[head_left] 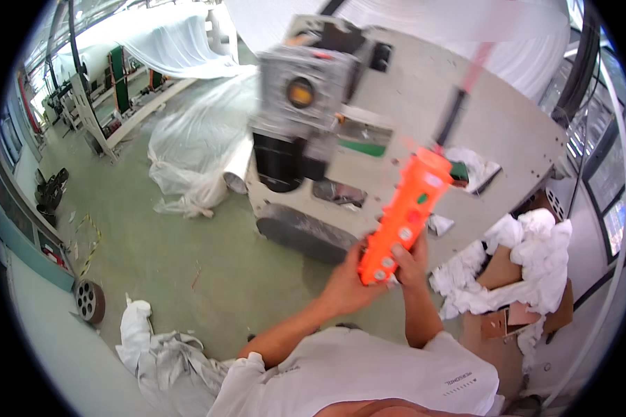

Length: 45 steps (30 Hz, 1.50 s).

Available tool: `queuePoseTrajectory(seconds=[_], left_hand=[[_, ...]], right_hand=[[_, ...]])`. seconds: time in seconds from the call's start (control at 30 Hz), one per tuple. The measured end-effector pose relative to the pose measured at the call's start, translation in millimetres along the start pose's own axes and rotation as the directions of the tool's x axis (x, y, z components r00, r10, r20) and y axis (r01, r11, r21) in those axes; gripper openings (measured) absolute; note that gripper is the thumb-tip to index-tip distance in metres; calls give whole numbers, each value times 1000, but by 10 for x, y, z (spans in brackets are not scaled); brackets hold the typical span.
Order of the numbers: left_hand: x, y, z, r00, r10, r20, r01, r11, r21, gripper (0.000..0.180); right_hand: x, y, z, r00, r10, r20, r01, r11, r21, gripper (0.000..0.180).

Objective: The person operates a large industrial rolling machine in a factory setting. They manually adjust the central metal shaft of a large white roll using a red wrench and a metal rod. The person then uses an orange remote control to lift the roll and guide it onto a conveyor system, finally pressing buttons on a wall-mounted control panel to operate the machinery.

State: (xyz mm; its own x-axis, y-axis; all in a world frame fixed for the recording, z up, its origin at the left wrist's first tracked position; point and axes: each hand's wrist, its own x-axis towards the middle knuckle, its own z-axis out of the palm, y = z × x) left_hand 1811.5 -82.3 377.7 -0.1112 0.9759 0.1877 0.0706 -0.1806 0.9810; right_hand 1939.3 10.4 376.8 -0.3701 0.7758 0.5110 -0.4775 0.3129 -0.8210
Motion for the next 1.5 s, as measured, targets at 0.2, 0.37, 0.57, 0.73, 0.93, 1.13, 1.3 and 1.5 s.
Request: queuePoseTrajectory(seconds=[0.2, 0.37, 0.57, 0.73, 0.93, 1.13, 1.3, 1.5], left_hand=[[-243, -561, -1408, 955, 251, 160, -284, 930, 234, 79], [-172, -813, -2623, 976, -10, 218, 12, 1000, -10, 65], [296, -1977, -4168, 979, -199, 38, 198, 980, 21, 60], [183, -3734, -5968, 834, -520, -184, 551, 765, 332, 66], [-1591, -5316, -8321, 247, -840, -482, 887, 396, -236, 26], [-1909, -5289, -9382, 51, -966, -254, 564, 238, -791, 21], [-1412, -5368, -10306, 285, -915, -284, 829, 384, -407, 11], [191, -5541, -11154, 279, -849, -450, 691, 502, -520, 16]], right_hand=[[-28, 275, 957, 911, -232, -341, 183, 968, -170, 56], [252, 466, 1389, 711, -400, -578, 190, 901, -390, 49], [447, 672, 1986, 431, -513, -742, 41, 833, -551, 48], [799, 752, 3022, 398, -529, -749, 145, 843, -519, 49], [1477, 1068, 3894, 389, -642, -661, 173, 755, -632, 53], [1989, 1247, 4690, 408, -681, -608, 20, 672, -740, 54], [2349, 1381, 5268, 401, -651, -645, -13, 700, -714, 54], [2485, 1379, 5628, 415, -611, -673, -2, 740, -673, 55]])
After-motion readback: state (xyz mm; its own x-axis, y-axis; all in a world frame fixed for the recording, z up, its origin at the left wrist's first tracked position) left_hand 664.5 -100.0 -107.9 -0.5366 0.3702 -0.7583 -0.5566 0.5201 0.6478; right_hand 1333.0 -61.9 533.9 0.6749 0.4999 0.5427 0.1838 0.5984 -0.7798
